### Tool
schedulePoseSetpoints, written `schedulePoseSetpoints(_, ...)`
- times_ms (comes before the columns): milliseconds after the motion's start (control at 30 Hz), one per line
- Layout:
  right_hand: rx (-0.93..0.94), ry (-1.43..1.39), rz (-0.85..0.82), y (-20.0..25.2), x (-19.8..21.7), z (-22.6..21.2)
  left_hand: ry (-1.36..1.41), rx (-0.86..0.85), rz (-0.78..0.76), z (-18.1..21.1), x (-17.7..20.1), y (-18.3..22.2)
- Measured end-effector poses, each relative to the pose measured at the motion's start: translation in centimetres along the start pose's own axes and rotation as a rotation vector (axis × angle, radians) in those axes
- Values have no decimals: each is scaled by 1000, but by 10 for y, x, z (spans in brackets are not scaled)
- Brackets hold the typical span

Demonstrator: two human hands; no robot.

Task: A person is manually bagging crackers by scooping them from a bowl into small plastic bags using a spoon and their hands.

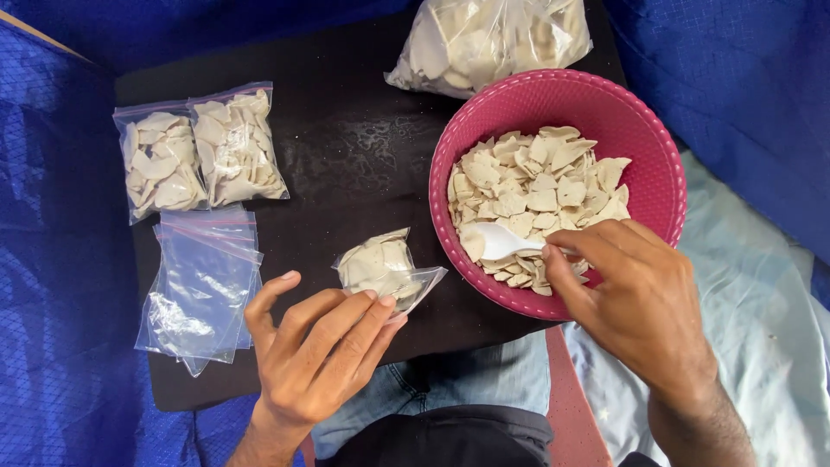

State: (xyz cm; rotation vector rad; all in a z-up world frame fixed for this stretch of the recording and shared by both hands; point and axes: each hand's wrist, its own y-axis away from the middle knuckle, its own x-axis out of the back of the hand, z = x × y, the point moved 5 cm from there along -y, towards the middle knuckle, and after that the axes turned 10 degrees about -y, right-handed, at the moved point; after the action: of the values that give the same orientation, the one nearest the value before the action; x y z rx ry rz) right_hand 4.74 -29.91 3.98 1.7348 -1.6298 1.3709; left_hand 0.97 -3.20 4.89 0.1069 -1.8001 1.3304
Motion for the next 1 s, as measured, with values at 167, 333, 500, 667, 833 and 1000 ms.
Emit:
schedulePoseSetpoints(167, -10, -97, 10, 1, 34, -17, 6, 3, 2, 0, -1, 3)
schedulePoseSetpoints(333, 94, -158, -30, 4, 51, -62, 6, 7, 1, 1, -1, 3)
schedulePoseSetpoints(500, 315, 85, -50, 8, 19, -95, 52, -5, 30, 6, 1, 7)
schedulePoseSetpoints(667, 450, 291, -20, 1, -10, -131, 48, 17, 48, 4, 5, 9)
schedulePoseSetpoints(833, 513, 338, 34, 2, -3, -145, 35, 38, 61, -4, 10, 20)
schedulePoseSetpoints(1000, 485, 350, 66, 2, -6, -150, 50, 59, 73, -6, 11, 21)
